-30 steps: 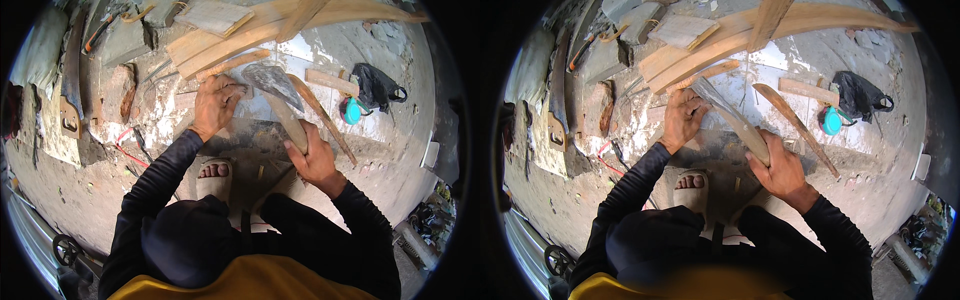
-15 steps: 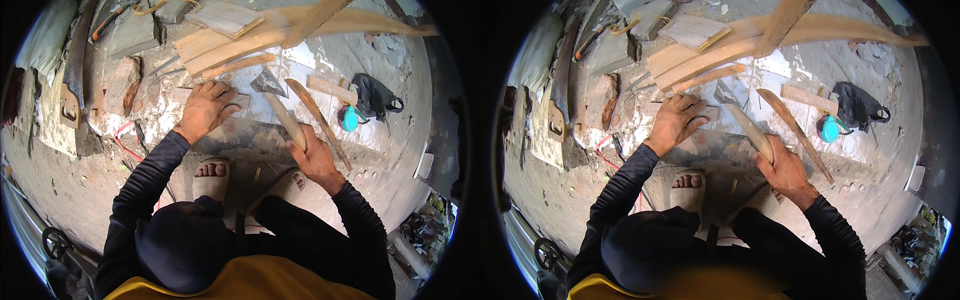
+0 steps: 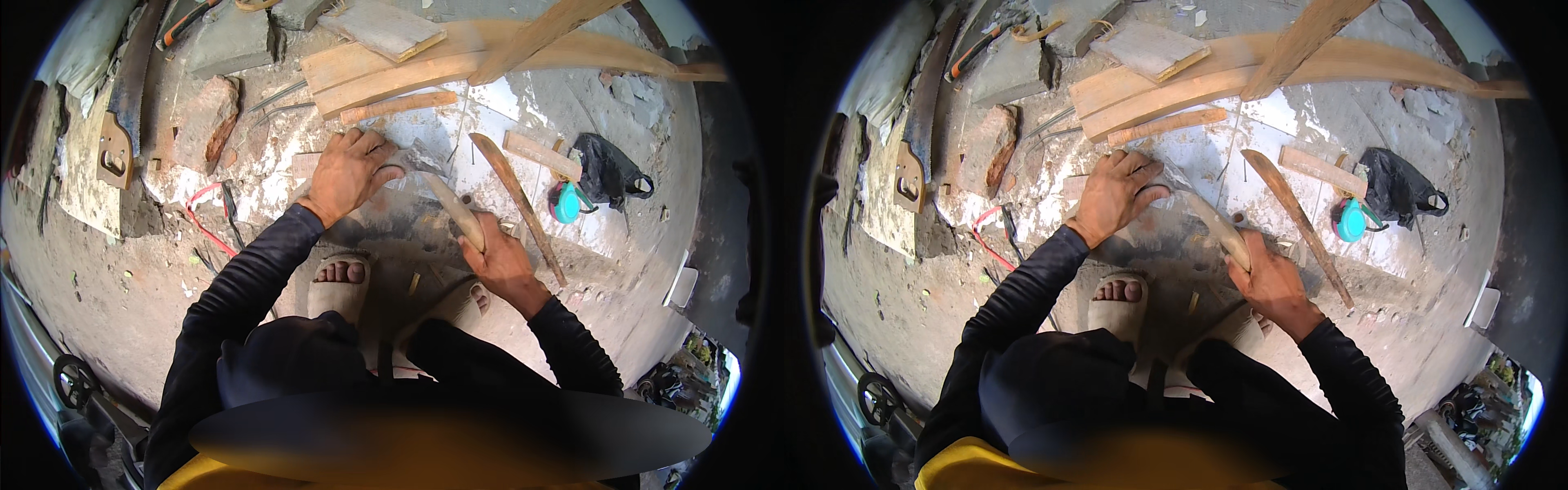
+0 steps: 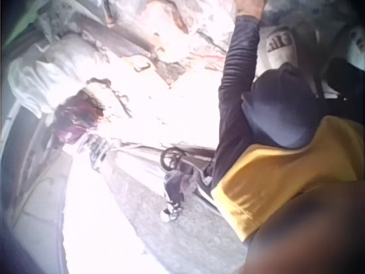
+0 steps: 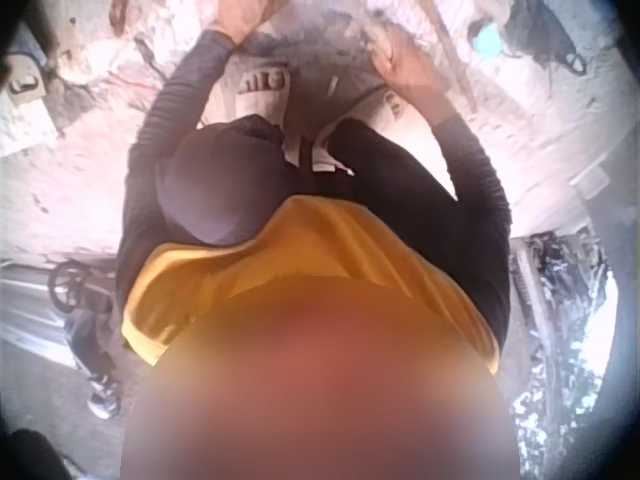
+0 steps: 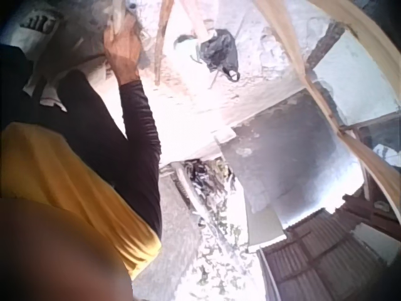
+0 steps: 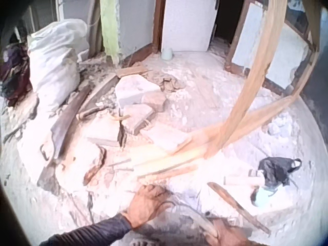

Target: The person splits small wooden pieces using a hand axe on a concrete floor. They measure a piece with a tape measure, then repeatedly strike and split the wood into smaller sections, handling each piece individually.

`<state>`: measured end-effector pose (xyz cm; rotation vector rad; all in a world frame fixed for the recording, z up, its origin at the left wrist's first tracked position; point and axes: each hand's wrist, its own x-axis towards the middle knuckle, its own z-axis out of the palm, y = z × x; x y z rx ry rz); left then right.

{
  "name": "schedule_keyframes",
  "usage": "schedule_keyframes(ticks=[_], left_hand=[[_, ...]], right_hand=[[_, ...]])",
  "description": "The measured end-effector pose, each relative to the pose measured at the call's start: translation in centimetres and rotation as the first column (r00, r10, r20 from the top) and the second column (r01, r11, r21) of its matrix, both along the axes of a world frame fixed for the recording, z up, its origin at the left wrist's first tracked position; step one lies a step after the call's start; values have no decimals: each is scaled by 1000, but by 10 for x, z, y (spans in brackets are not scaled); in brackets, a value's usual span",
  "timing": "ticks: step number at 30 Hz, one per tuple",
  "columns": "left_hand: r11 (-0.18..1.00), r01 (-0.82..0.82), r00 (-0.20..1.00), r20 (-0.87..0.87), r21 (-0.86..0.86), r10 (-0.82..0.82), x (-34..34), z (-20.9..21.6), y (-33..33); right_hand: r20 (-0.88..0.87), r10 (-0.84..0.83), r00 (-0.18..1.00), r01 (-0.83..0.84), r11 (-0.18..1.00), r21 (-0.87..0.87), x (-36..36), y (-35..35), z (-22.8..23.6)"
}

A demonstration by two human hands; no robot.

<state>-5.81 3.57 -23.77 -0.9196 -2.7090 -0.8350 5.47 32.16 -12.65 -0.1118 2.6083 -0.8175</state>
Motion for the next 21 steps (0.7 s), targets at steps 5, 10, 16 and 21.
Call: schedule_keyframes(ticks=[5,10,16,21], left_hand=[[1000,5,1000,-2,1,-5,0,-2,0],[1000,-2,1000,5,-18,2,2,-4,-1],[1000,14,1000,-3,-18,-14,1,-7,-2],[999,12,1000,22,-53,-11,0,-7,-1]], right_hand=[[-100,-89,991,82,994,-76,2,6,5],[-1,-10,1000,10,999,40,6,3,-9],[-101,-12,995,9,999,-34,1,7,-19],[52,0,999,-4,997,77,2,12,-17]])
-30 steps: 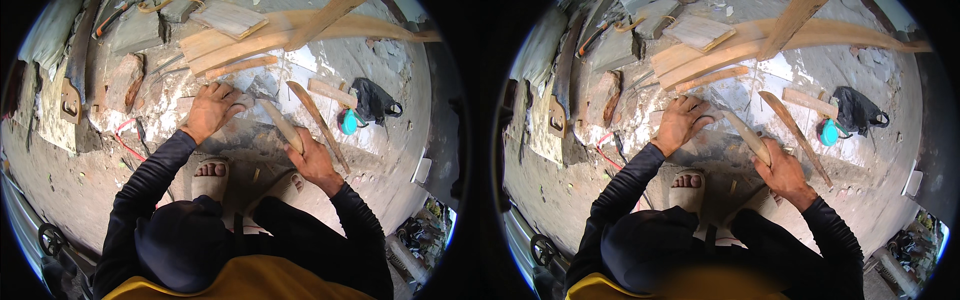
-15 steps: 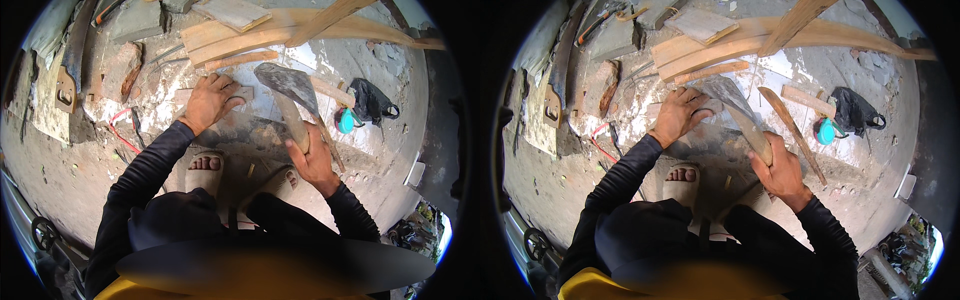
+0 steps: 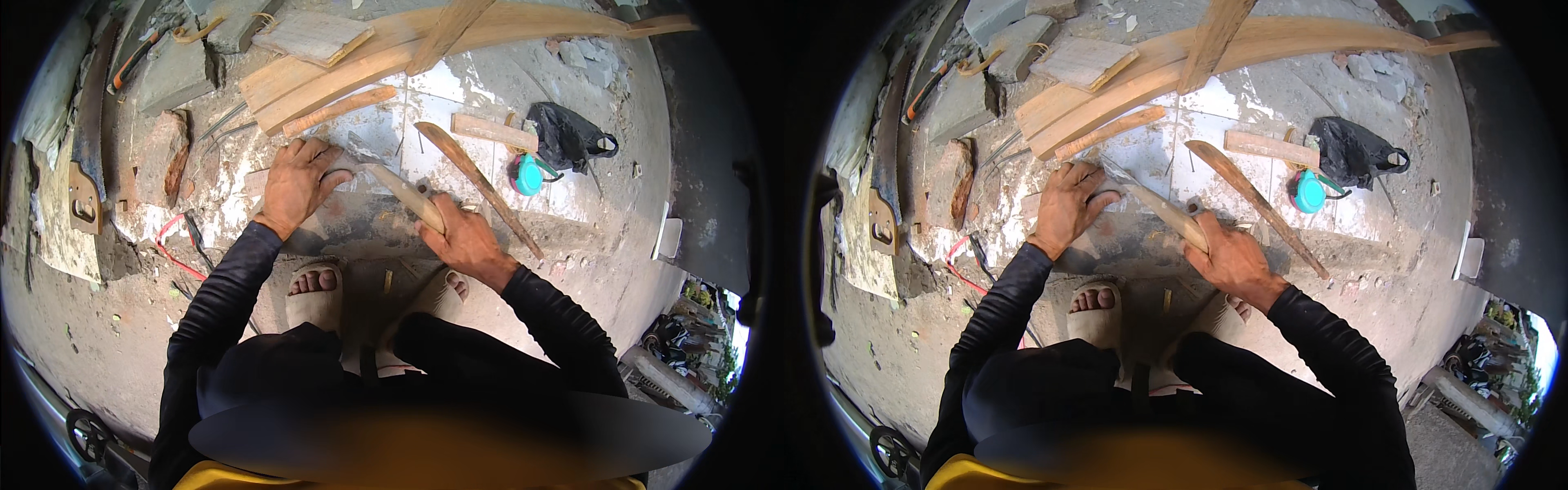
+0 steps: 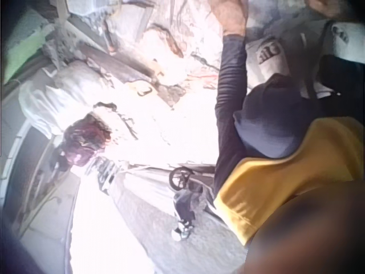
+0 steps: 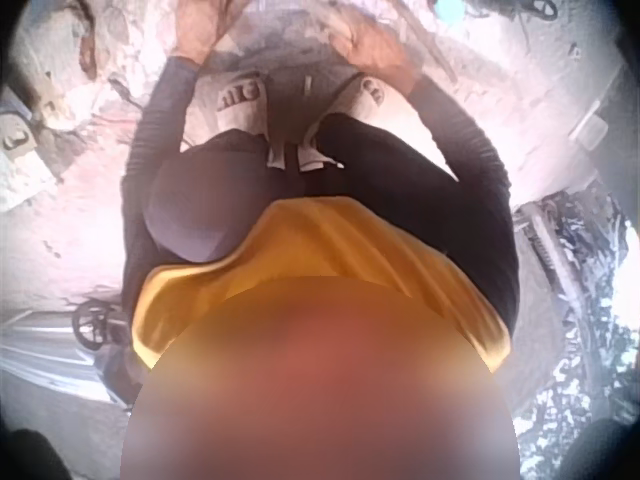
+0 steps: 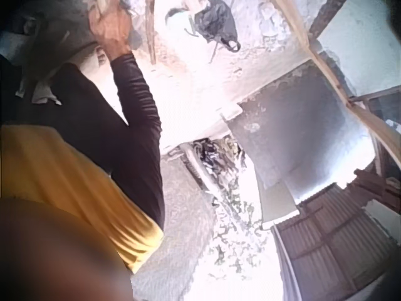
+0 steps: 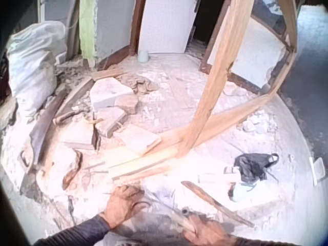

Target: The person splits small wooden pieces using a hand axe on a concrete floor. They measure a piece with a tape measure, then repeatedly strike and split the wood into smaller sections, handling each piece individually.

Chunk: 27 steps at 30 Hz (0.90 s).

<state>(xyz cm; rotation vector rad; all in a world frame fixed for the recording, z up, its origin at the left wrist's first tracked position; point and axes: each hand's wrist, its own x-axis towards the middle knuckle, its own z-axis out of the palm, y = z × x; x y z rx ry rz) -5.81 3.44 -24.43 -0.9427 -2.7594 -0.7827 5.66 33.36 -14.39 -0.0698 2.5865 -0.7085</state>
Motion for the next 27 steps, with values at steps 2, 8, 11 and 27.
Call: schedule_keyframes(ticks=[2,8,11,27], left_hand=[[1000,-8,1000,-13,-17,8,1,4,1],[999,-32,999,22,-24,32,-2,7,11],[997,-52,998,-32,-53,50,-4,9,16],[984,-157,977,131,-79,167,13,22,-27]], right_hand=[[21,-42,999,43,998,-42,6,4,-1],[141,-30,990,36,998,-43,38,30,-14],[180,-96,979,107,993,-54,49,40,-22],[1,-229,973,225,957,186,-119,6,-49]])
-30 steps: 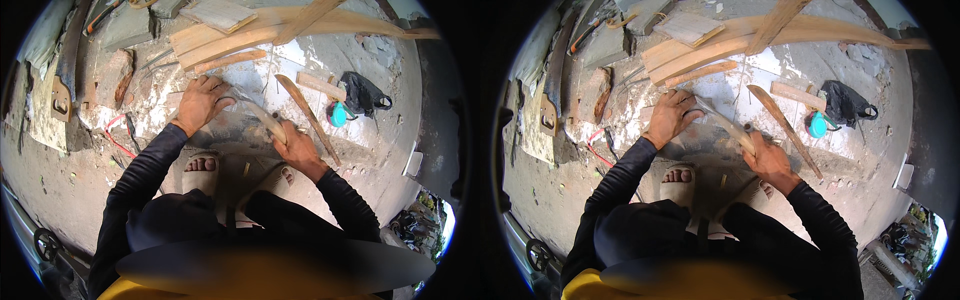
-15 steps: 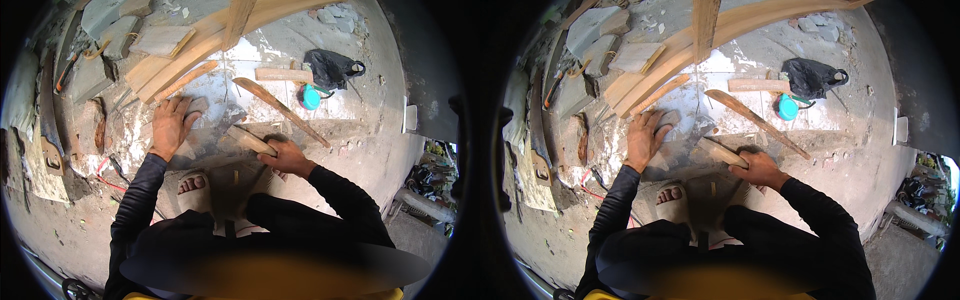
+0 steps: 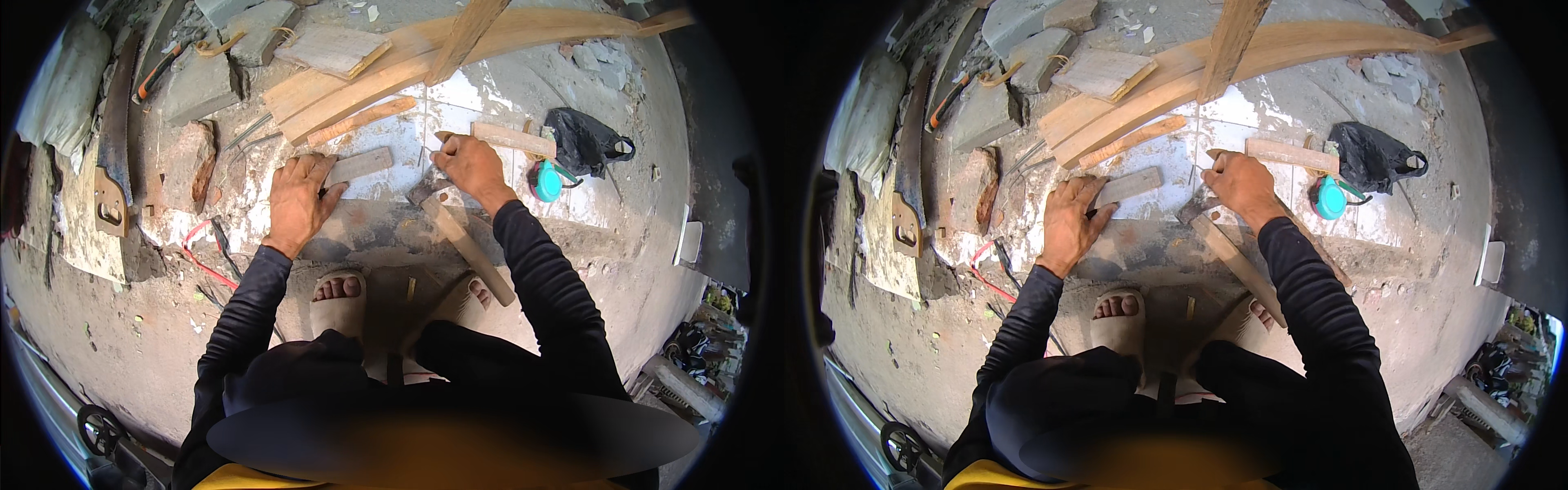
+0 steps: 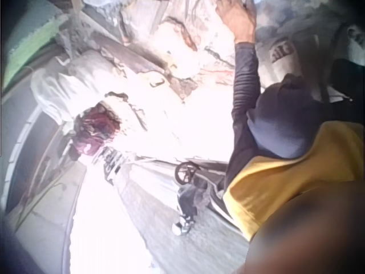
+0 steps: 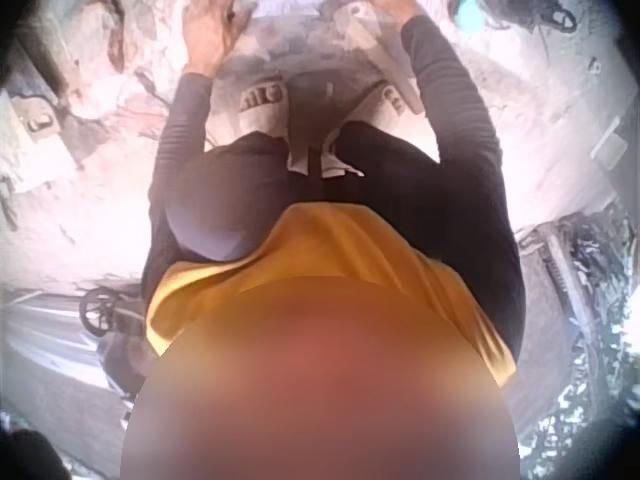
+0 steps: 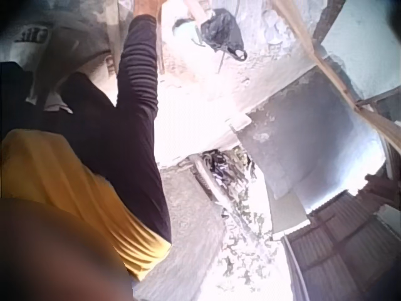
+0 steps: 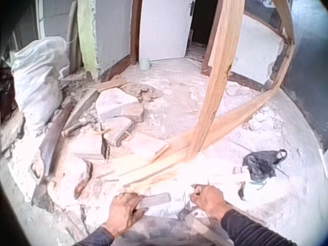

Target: The person splits small wooden pieces using a hand axe on a concrete floor. They measure a piece with a tape measure, then repeatedly strike and split the wood into smaller sections, handling each piece individually.

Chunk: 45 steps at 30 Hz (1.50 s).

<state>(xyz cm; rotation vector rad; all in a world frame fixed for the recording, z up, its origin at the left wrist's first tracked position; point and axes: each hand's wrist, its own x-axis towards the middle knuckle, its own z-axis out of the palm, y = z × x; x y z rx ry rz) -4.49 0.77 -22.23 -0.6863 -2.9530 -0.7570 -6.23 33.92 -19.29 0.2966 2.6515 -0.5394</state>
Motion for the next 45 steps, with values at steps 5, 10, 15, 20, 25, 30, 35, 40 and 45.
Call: schedule_keyframes(ticks=[5,10,15,20,25,30,35,40,45], left_hand=[[998,-17,997,-74,65,22,2,8,5],[968,49,993,-118,247,-20,17,17,4],[948,142,983,-153,283,-101,39,14,12],[914,230,970,-156,335,-187,57,18,24],[927,220,964,-212,304,-159,43,27,30],[947,246,963,-163,207,-215,32,36,19],[930,258,964,-135,262,-229,29,26,13],[563,-481,806,591,672,-17,-13,8,-2],[797,-208,947,319,567,20,-33,12,-11]], right_hand=[[-56,-11,998,10,1000,-5,-17,-10,-2],[-108,38,993,-32,998,58,-13,-9,6],[-54,105,993,-98,988,121,-18,-11,-4],[-107,86,991,-72,989,129,-15,-26,0],[-211,227,951,-270,940,-206,14,-64,35],[219,91,971,105,662,-742,25,-88,59],[218,5,976,169,617,-769,27,-83,61],[172,41,984,41,894,-446,45,-12,76],[235,150,960,-141,988,-56,129,31,71]])
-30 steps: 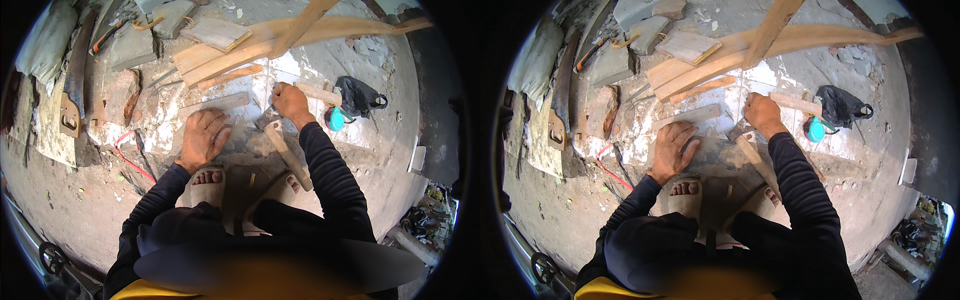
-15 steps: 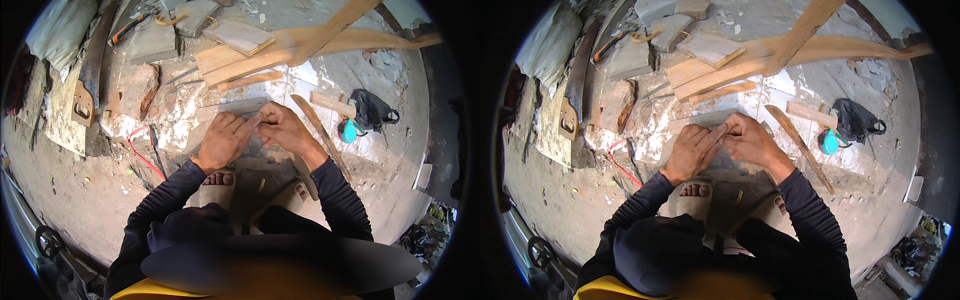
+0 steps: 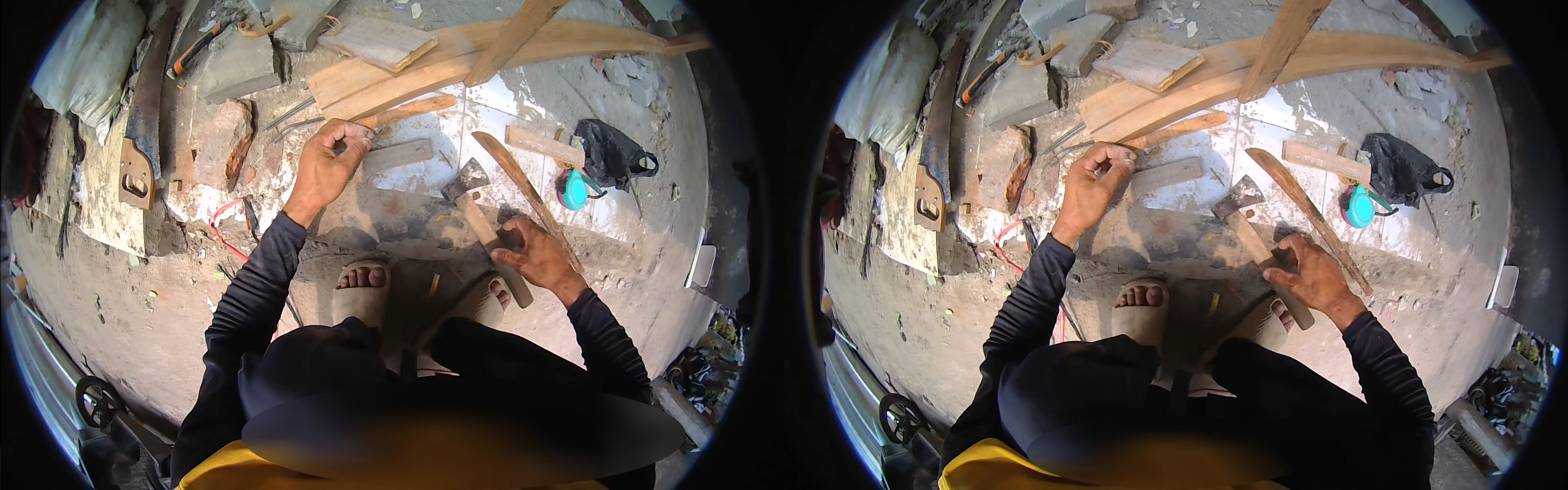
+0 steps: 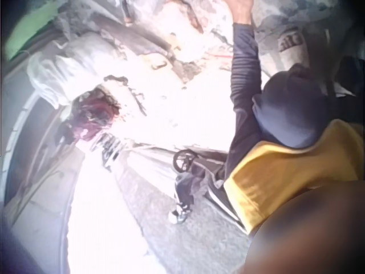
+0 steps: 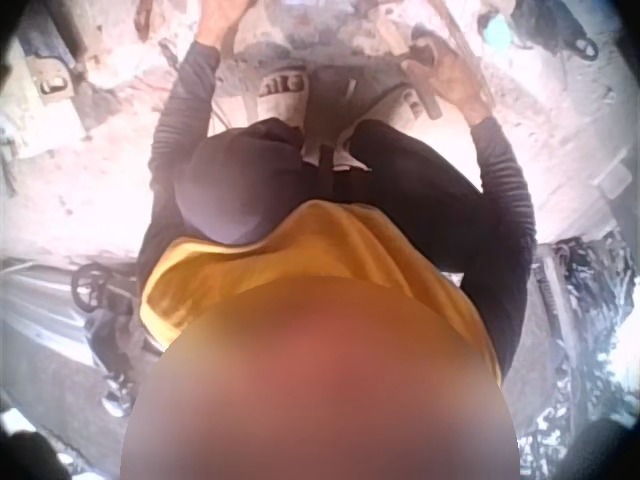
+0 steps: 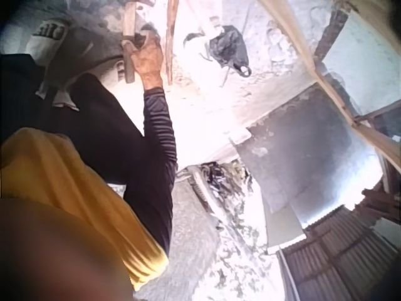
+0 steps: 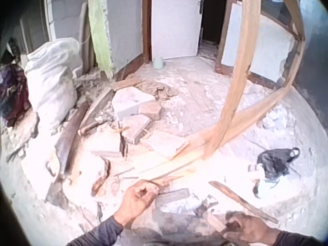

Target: The person splits small wooden pieces using a hand axe on a concrete floor. They measure a piece with a tape measure, then repeatedly strike and split the wood into smaller sections, handling each piece individually.

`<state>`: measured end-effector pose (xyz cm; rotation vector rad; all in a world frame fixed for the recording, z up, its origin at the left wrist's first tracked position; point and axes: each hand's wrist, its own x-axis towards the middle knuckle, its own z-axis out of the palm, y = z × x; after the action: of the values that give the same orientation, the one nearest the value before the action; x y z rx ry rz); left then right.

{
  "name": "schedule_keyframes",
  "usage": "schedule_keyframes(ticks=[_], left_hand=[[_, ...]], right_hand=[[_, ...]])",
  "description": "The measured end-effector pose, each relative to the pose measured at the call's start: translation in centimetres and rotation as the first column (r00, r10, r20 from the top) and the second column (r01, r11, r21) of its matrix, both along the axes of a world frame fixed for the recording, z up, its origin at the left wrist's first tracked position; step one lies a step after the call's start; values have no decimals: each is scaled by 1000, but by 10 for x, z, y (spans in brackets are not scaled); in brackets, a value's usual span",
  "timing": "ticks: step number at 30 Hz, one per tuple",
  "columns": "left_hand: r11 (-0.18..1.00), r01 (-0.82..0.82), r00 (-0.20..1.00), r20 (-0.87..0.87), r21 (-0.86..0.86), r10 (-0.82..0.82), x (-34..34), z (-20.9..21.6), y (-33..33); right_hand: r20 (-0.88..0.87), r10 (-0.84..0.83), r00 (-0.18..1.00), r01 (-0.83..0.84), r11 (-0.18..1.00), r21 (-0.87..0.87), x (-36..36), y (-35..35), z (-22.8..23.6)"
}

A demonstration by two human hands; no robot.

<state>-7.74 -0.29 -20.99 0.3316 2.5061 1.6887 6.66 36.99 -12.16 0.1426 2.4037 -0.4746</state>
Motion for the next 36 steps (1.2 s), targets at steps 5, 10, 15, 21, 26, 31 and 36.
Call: schedule_keyframes(ticks=[5,10,15,21,26,31,36], left_hand=[[930,163,924,-280,-328,-260,42,-1,24],[972,28,953,-288,-235,-97,45,-18,29],[993,21,989,-144,-113,-37,25,-29,28],[982,20,990,-131,-187,-45,22,-29,28],[978,61,979,-177,-197,-96,16,-26,26],[966,62,990,-105,-252,-91,15,-18,28],[971,82,988,-112,-226,-109,14,-17,29]], right_hand=[[-113,-90,990,88,996,-21,32,-10,-36],[75,-205,976,214,965,-150,17,-13,-29],[333,-402,853,509,781,-363,11,-14,5],[127,-503,855,457,614,-643,18,-29,18],[302,-441,845,532,637,-558,15,-35,22],[196,-415,889,444,672,-592,11,-42,24],[265,-424,866,491,623,-609,4,-46,28]])
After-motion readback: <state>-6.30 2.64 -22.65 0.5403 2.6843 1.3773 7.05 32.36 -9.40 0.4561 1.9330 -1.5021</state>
